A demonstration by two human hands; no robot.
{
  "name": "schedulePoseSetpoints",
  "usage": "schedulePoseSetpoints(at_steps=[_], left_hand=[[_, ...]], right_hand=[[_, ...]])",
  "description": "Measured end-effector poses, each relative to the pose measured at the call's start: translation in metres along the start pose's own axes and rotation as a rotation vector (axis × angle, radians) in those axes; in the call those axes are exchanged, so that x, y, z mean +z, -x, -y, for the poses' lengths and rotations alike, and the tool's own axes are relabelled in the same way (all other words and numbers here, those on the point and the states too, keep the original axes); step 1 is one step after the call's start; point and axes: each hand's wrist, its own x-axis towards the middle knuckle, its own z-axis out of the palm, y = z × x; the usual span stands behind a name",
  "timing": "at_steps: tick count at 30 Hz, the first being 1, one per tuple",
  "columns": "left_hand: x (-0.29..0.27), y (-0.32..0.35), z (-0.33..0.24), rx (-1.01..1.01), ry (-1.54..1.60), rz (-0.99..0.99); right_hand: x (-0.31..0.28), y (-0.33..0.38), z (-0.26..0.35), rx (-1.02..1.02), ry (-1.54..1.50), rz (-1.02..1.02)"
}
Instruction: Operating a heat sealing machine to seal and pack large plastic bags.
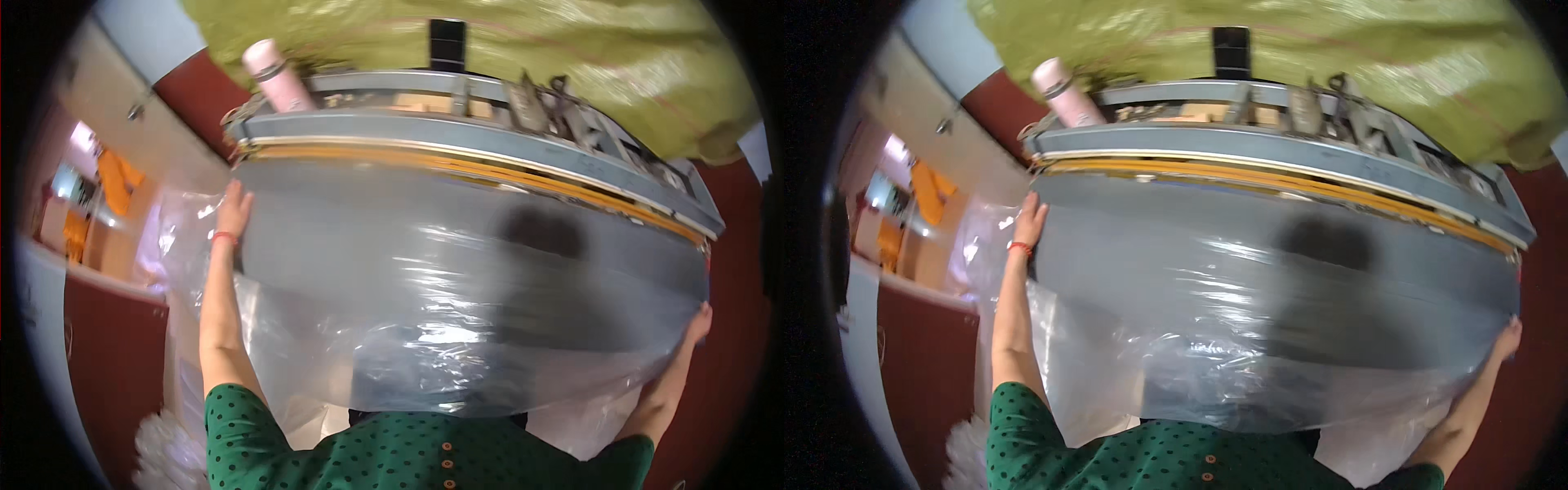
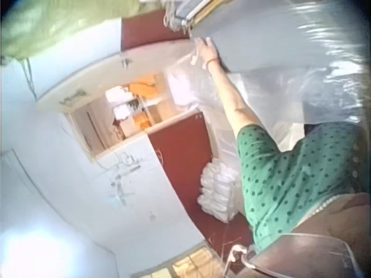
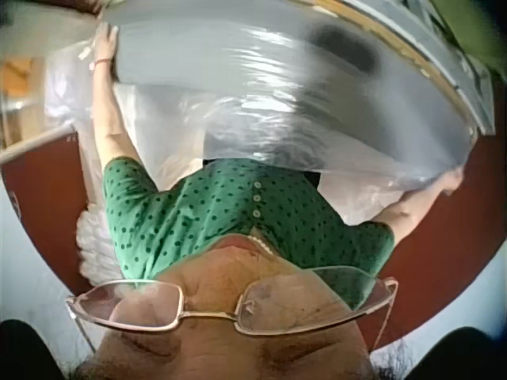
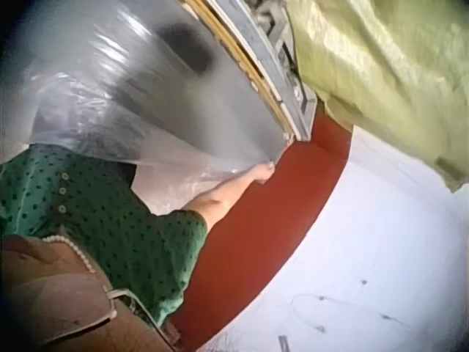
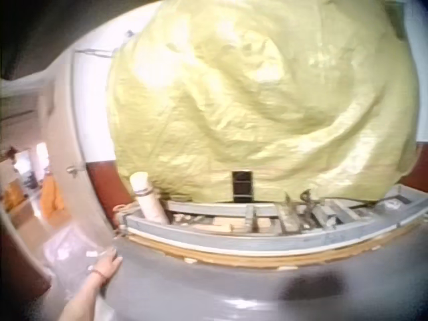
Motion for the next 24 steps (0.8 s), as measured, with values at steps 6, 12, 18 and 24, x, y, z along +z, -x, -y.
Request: schedulePoseSetpoints(at_steps=[6,12,18,24], left_hand=[[0.005,-0.033,-0.023,0.010,0.033,-0.216],[-0.016,0.041,-0.300,0.111,1.084,0.093],[-0.044,0.221,-0.562,0.958,1.160,1.531],[0.079,0.367,-0.642,0.927,0.944,1.378]], right_hand=[[0.005,0.019,0.058,-0.124,0.050,-0.026],[0.017,0.023,0.089,0.030,-0.178,-0.016],[0.000,0.026,0.083,0.111,-0.252,-0.046],[0.000,0.029,0.104,0.152,-0.354,-0.040]])
